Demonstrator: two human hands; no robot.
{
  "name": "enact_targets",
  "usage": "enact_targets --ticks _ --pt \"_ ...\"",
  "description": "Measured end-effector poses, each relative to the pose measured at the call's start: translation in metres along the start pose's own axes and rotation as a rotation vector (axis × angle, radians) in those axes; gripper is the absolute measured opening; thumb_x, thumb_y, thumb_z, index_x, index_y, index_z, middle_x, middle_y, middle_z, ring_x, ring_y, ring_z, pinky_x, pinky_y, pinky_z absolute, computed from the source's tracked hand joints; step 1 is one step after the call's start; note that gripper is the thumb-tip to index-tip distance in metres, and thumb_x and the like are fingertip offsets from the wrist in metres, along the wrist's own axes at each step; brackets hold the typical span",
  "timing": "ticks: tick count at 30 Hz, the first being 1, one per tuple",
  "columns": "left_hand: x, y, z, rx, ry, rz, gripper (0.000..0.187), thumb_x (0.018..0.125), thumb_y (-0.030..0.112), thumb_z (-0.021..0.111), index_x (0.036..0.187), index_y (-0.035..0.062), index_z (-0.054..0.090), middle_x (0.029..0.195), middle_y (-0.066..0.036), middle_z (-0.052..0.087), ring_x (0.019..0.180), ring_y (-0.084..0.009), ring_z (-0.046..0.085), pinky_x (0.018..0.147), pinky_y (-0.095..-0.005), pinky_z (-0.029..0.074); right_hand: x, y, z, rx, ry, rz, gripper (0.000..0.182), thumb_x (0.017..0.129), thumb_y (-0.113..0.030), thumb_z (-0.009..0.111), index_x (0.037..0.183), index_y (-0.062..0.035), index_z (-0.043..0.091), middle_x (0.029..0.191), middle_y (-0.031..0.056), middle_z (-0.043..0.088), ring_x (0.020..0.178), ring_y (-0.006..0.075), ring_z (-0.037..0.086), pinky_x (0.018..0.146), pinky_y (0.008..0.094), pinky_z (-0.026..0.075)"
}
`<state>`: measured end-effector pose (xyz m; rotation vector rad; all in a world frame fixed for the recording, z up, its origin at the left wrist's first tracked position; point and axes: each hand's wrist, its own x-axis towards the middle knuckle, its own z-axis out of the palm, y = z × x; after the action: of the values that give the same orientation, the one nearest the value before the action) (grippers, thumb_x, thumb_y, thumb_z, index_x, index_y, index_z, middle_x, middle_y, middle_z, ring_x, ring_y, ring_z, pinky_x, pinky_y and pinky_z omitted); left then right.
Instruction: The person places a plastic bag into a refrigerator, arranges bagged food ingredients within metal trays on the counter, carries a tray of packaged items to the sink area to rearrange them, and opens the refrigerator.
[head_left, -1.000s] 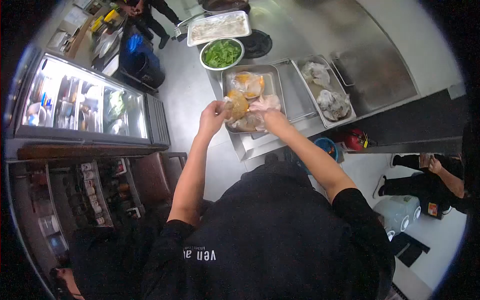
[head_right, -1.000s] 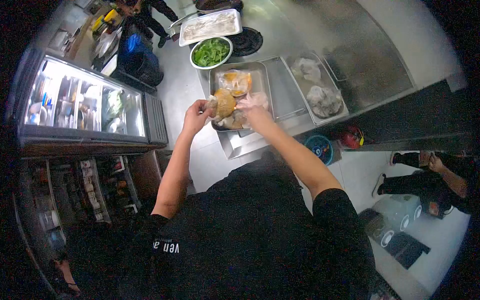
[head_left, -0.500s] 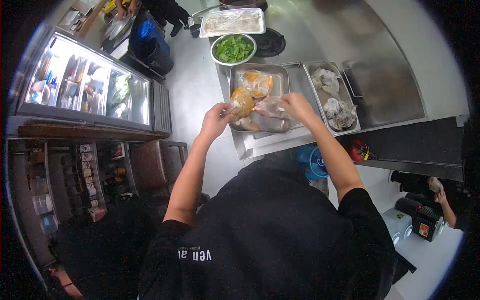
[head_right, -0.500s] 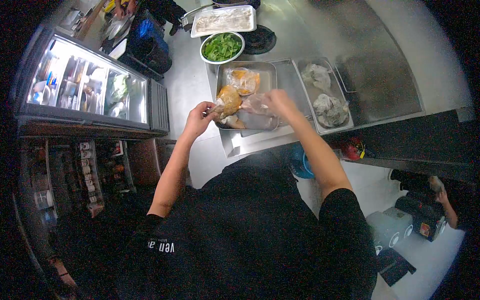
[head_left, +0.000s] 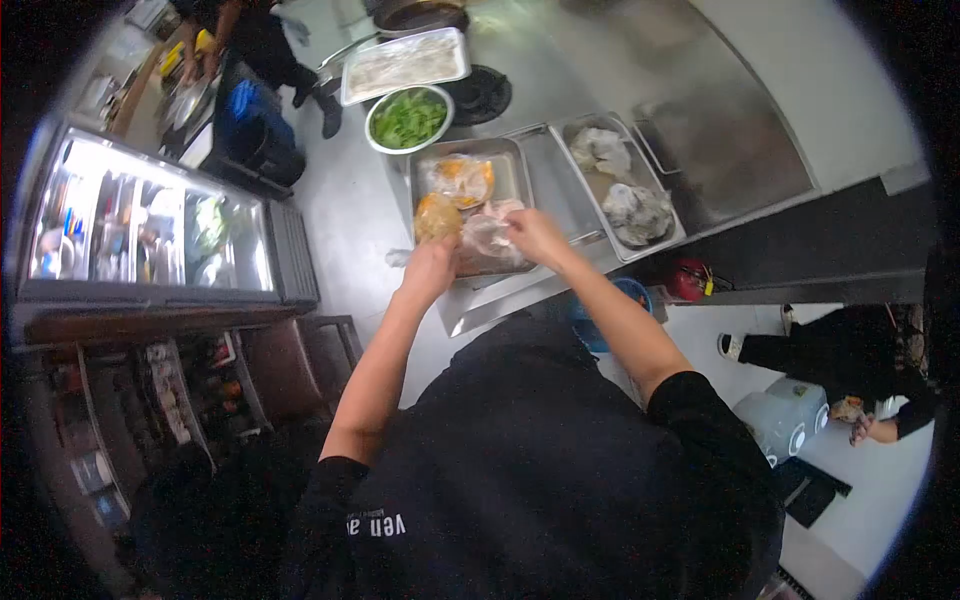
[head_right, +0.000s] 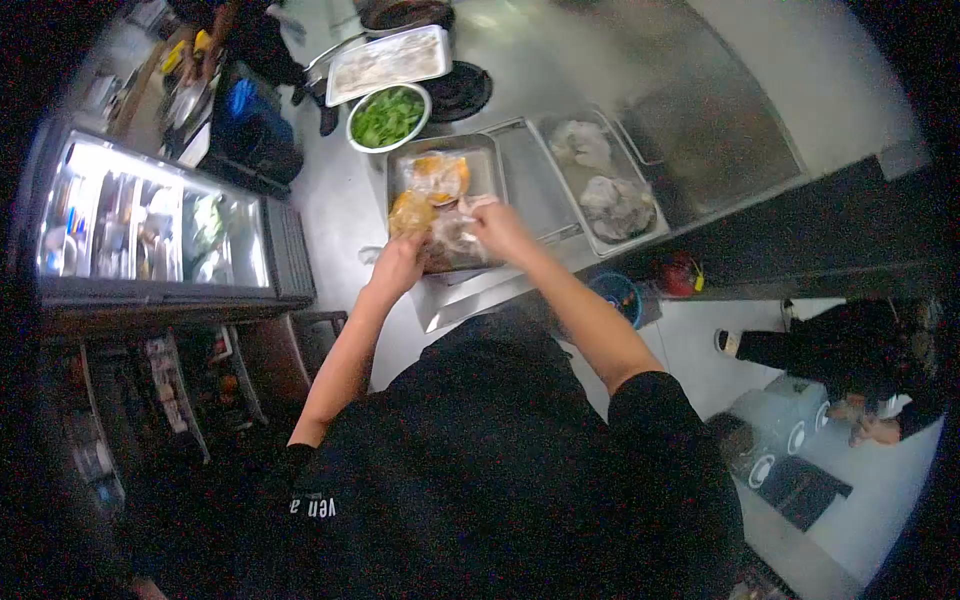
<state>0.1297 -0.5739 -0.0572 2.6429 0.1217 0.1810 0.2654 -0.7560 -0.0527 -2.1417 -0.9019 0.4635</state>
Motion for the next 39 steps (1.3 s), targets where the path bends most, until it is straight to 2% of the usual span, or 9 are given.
enact_targets --ticks 1,15,19,25,27,32,35,36,39 --pt "0.001 -0.003 0.008 0.098 -0.057 0.021 0.027 0.071 0.005 0.062 0.098 0.0019 0.060 0.094 -0.018 0.062 0.093 -0.0377 0.057 0.080 -0.0435 0.046 -0.002 0.002 0.004 -0.007 0.013 -0.022 0.020 0.079 -0.017 0.058 0.088 -0.0010 0.066 0.071 0.0197 0.062 0.065 0.0309 0.062 0.061 0.0399 0.047" --pt "0.000 0.004 0.012 0.058 0.099 0.193 0.009 0.076 0.005 0.052 0.078 0.0023 0.060 0.082 -0.016 0.058 0.085 -0.0357 0.055 0.075 -0.0427 0.045 -0.018 -0.002 0.012 0.039 0.066 0.018 0.019 0.082 -0.019 0.057 0.088 -0.0024 0.066 0.081 0.0200 0.063 0.076 0.0359 0.062 0.067 0.0420 0.047" --pt "-0.002 0.002 0.016 0.034 0.044 0.198 0.017 0.080 0.007 0.049 0.088 0.0007 0.063 0.093 -0.017 0.061 0.090 -0.0356 0.056 0.081 -0.0415 0.046 -0.018 -0.001 0.012 0.032 0.080 0.073 0.020 0.082 -0.018 0.058 0.091 -0.0019 0.066 0.087 0.0190 0.064 0.079 0.0343 0.062 0.068 0.0403 0.047" --pt "-0.021 0.000 0.008 -0.108 0.102 0.330 0.029 0.070 -0.005 0.056 0.097 0.0005 0.062 0.102 -0.017 0.060 0.096 -0.0344 0.057 0.085 -0.0401 0.047 -0.014 0.012 0.039 0.085 0.115 0.069 0.022 0.082 -0.019 0.057 0.094 -0.0034 0.066 0.087 0.0186 0.064 0.080 0.0343 0.063 0.070 0.0407 0.048" --pt "-0.031 0.009 -0.012 -0.122 0.219 0.000 0.026 0.072 -0.003 0.057 0.096 0.0038 0.063 0.102 -0.015 0.061 0.096 -0.0327 0.058 0.082 -0.0391 0.048 -0.003 0.023 0.039 -0.219 -0.234 0.149 0.023 0.082 -0.019 0.058 0.099 -0.0046 0.066 0.087 0.0197 0.064 0.081 0.0345 0.063 0.072 0.0417 0.048" --pt "-0.056 -0.001 -0.026 -0.043 0.408 -0.144 0.004 0.080 0.008 0.062 0.084 0.0053 0.062 0.076 -0.010 0.058 0.055 -0.0232 0.055 0.053 -0.0345 0.046 0.034 -0.024 0.026 -0.219 0.021 -0.125 0.031 0.080 -0.019 0.061 0.109 -0.0074 0.062 0.101 0.0209 0.061 0.097 0.0334 0.059 0.082 0.0412 0.048" --pt "-0.066 -0.015 -0.014 -0.054 0.432 -0.196 0.004 0.081 0.009 0.063 0.082 0.0048 0.062 0.077 -0.010 0.059 0.052 -0.0217 0.054 0.052 -0.0342 0.045 0.062 -0.026 0.033 -0.418 0.133 -0.208 0.032 0.079 -0.018 0.060 0.109 -0.0063 0.061 0.109 0.0215 0.058 0.103 0.0330 0.057 0.087 0.0403 0.048" --pt "-0.069 -0.010 -0.017 -0.118 0.393 -0.271 0.005 0.079 0.008 0.063 0.084 0.0080 0.064 0.078 -0.008 0.060 0.068 -0.0267 0.059 0.062 -0.0366 0.047 0.072 -0.020 0.041 -0.572 0.212 -0.259 0.030 0.079 -0.016 0.059 0.107 -0.0052 0.062 0.111 0.0210 0.058 0.103 0.0327 0.057 0.086 0.0405 0.048" --pt "-0.079 -0.002 -0.025 -0.158 0.355 -0.326 0.007 0.079 0.008 0.062 0.086 0.0082 0.064 0.079 -0.008 0.060 0.063 -0.0244 0.059 0.059 -0.0355 0.047 0.112 0.042 0.069 -0.588 0.144 -0.252 0.030 0.076 -0.010 0.058 0.105 -0.0112 0.066 0.108 0.0171 0.056 0.105 0.0311 0.054 0.085 0.0422 0.048"
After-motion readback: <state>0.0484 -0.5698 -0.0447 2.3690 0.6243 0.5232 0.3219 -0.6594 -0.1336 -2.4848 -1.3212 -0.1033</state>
